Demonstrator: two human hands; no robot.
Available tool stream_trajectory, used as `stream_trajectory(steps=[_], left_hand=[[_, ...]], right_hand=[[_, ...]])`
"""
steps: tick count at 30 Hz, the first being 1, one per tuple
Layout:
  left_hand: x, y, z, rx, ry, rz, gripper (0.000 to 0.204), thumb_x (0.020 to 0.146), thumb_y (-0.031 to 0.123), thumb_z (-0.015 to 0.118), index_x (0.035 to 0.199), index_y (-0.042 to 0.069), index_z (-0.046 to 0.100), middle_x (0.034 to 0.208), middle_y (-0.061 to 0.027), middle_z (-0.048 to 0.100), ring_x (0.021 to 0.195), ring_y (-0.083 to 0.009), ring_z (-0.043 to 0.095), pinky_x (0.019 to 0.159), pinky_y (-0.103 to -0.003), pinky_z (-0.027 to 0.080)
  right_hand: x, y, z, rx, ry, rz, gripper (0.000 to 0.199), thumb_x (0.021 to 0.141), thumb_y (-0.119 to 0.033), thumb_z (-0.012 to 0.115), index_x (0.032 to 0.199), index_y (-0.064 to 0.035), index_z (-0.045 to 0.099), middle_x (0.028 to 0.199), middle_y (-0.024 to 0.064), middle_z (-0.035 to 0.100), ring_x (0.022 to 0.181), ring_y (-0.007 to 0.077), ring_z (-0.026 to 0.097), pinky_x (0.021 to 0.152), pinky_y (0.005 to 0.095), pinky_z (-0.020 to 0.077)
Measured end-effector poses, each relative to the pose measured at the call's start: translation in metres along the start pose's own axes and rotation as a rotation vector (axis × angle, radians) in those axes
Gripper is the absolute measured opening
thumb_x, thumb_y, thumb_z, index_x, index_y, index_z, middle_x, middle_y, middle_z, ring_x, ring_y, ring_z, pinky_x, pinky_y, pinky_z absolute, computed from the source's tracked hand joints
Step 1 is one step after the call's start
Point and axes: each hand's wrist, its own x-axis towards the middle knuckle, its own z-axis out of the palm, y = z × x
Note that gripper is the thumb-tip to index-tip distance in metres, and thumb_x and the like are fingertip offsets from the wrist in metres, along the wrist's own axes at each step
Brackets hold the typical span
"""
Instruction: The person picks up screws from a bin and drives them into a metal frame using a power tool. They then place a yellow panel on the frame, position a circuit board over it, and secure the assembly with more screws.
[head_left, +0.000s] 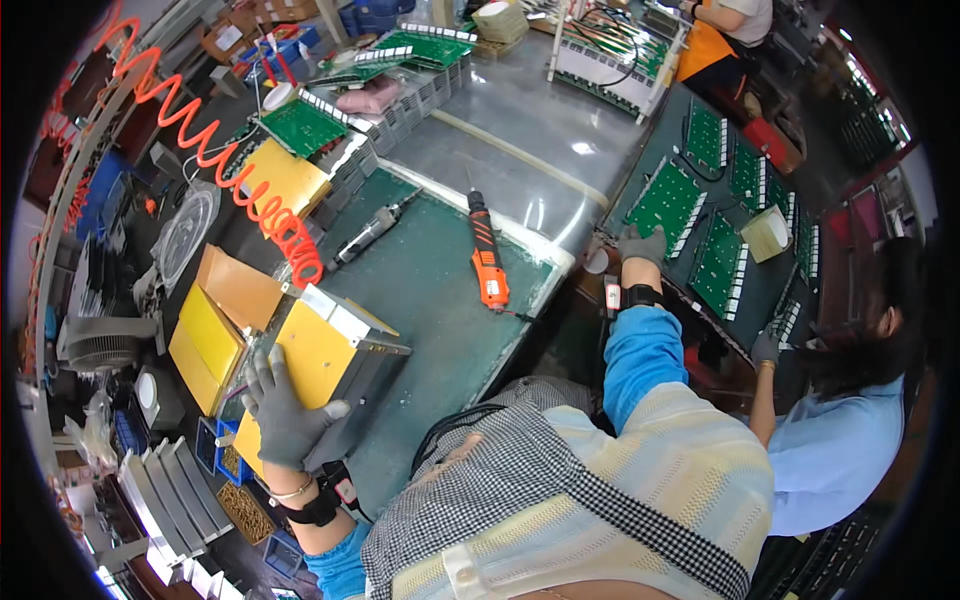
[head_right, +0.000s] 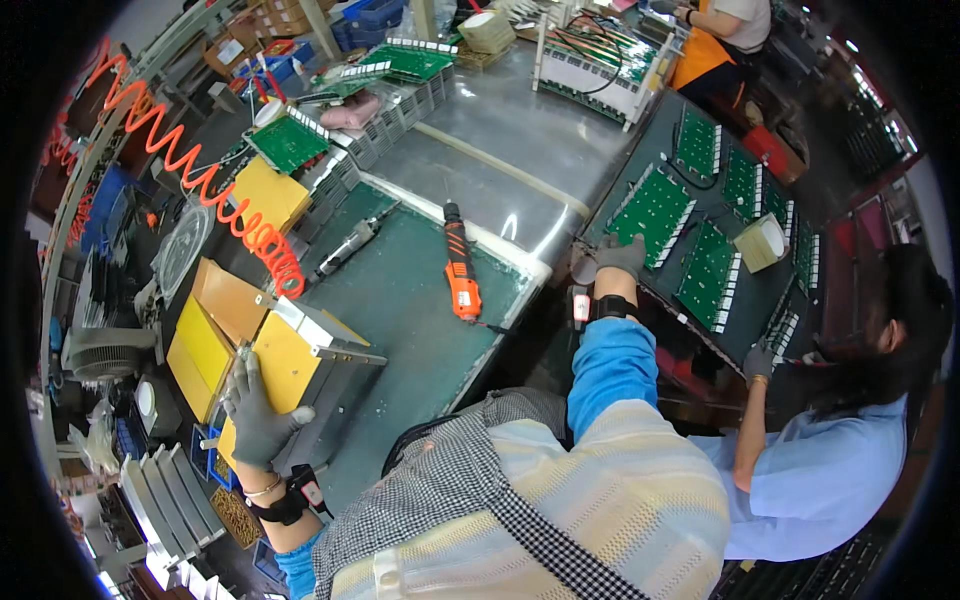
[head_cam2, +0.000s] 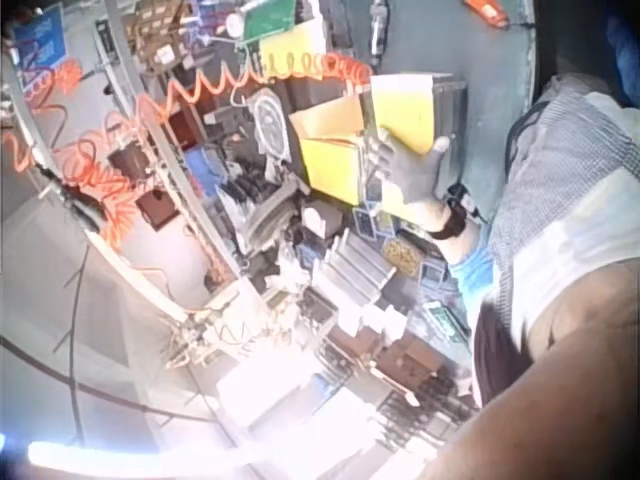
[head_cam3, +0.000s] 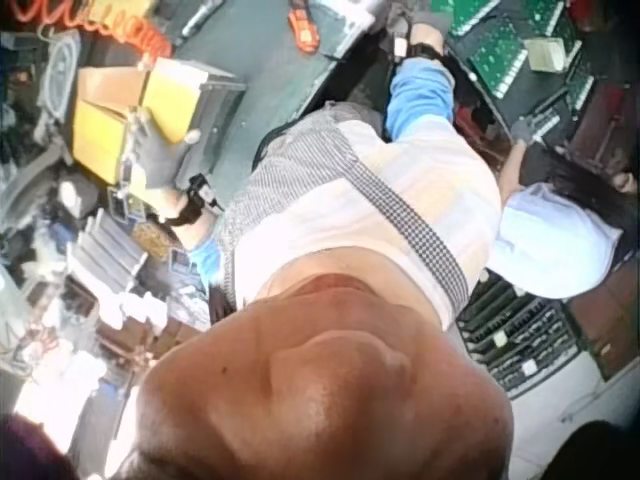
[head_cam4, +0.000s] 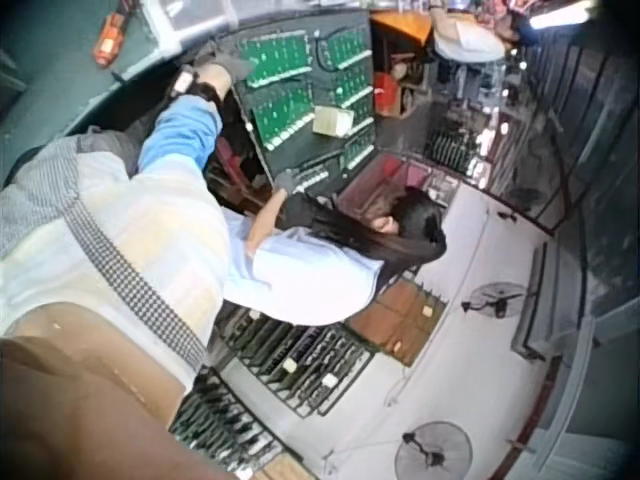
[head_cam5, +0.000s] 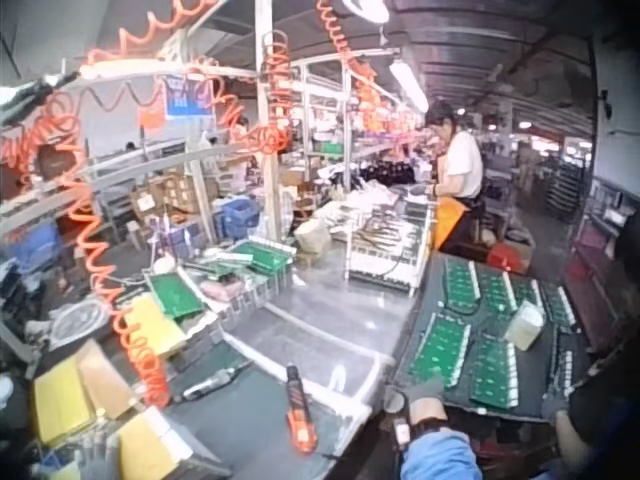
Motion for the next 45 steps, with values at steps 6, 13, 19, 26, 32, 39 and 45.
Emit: stream_trajectory(steps=[6, 13, 19, 26, 32, 39, 45], left_hand=[[-0.008, 0.009, -0.003, 0.045, -0.091, -0.12, 0.123, 0.039, 0.069, 0.07, 0.137, 0.006, 0.029, 0.137, -0.0193, 0.034, 0.126, -0.0387, 0.032, 0.101, -0.056, 0.024], [-0.01, 0.002, 0.004, 0.137, -0.039, -0.055, 0.123, 0.049, 0.079, 0.06, 0.139, 0.005, 0.025, 0.142, -0.0205, 0.027, 0.13, -0.0402, 0.026, 0.105, -0.052, 0.02], [-0.007, -0.004, 0.0, -0.475, 0.125, 0.05, 0.105, 0.065, 0.077, 0.051, 0.135, 0.002, 0.033, 0.14, -0.0249, 0.029, 0.131, -0.0401, 0.026, 0.105, -0.048, 0.022], [-0.001, -0.008, 0.007, -0.29, 0.031, 0.058, 0.1, 0.069, 0.076, 0.05, 0.13, -0.002, 0.038, 0.137, -0.0252, 0.034, 0.129, -0.0413, 0.027, 0.105, -0.049, 0.023], [-0.003, -0.006, -0.002, -0.39, 0.068, -0.028, 0.07, 0.08, 0.048, 0.058, 0.127, -0.002, 0.042, 0.137, -0.0234, 0.035, 0.129, -0.037, 0.031, 0.105, -0.043, 0.024], [0.008, 0.04, -0.05, -1.005, 0.381, -0.192, 0.04, 0.086, 0.016, 0.053, 0.12, -0.005, 0.05, 0.119, -0.016, 0.053, 0.107, -0.0217, 0.054, 0.092, -0.03, 0.04], [0.02, 0.015, -0.064, -2.024, 0.057, -0.118, 0.058, 0.093, 0.04, 0.045, 0.131, -0.003, 0.037, 0.12, -0.0185, 0.053, 0.109, -0.0275, 0.055, 0.089, -0.035, 0.049]], right_hand=[[0.035, -0.006, -0.005, 0.154, -0.114, 0.023, 0.021, 0.086, -0.034, 0.056, 0.086, -0.0137, 0.054, 0.067, 0.0004, 0.051, 0.064, 0.0144, 0.052, 0.055, 0.031, 0.043], [0.0, -0.042, 0.021, -0.096, -0.253, -0.376, 0.006, 0.082, -0.014, 0.058, 0.083, -0.0108, 0.052, 0.061, 0.0007, 0.048, 0.044, 0.0119, 0.042, 0.039, 0.024, 0.0325], [-0.027, -0.058, 0.018, -0.158, -0.541, -0.358, 0.012, 0.079, -0.008, 0.057, 0.091, -0.0099, 0.057, 0.078, 0.0019, 0.057, 0.057, 0.012, 0.05, 0.042, 0.0226, 0.0367], [0.038, -0.037, -0.005, -0.146, -0.733, 0.039, 0.015, 0.08, -0.009, 0.059, 0.095, -0.0097, 0.055, 0.083, 0.002, 0.059, 0.057, 0.0114, 0.048, 0.047, 0.022, 0.0381], [-0.016, -0.006, 0.0, -0.216, -1.026, 0.212, 0.032, 0.077, -0.008, 0.058, 0.108, -0.0047, 0.053, 0.098, 0.007, 0.06, 0.08, 0.0183, 0.06, 0.064, 0.0281, 0.0507], [-0.112, 0.012, 0.036, -0.173, -1.392, 0.61, 0.048, 0.074, -0.012, 0.06, 0.118, 0.0046, 0.049, 0.112, 0.0155, 0.059, 0.095, 0.0239, 0.062, 0.085, 0.0352, 0.051], [-0.217, 0.026, 0.054, -0.294, -1.385, 0.753, 0.057, 0.075, -0.008, 0.056, 0.126, 0.0084, 0.039, 0.118, 0.0255, 0.053, 0.099, 0.0354, 0.06, 0.083, 0.0426, 0.0549]])
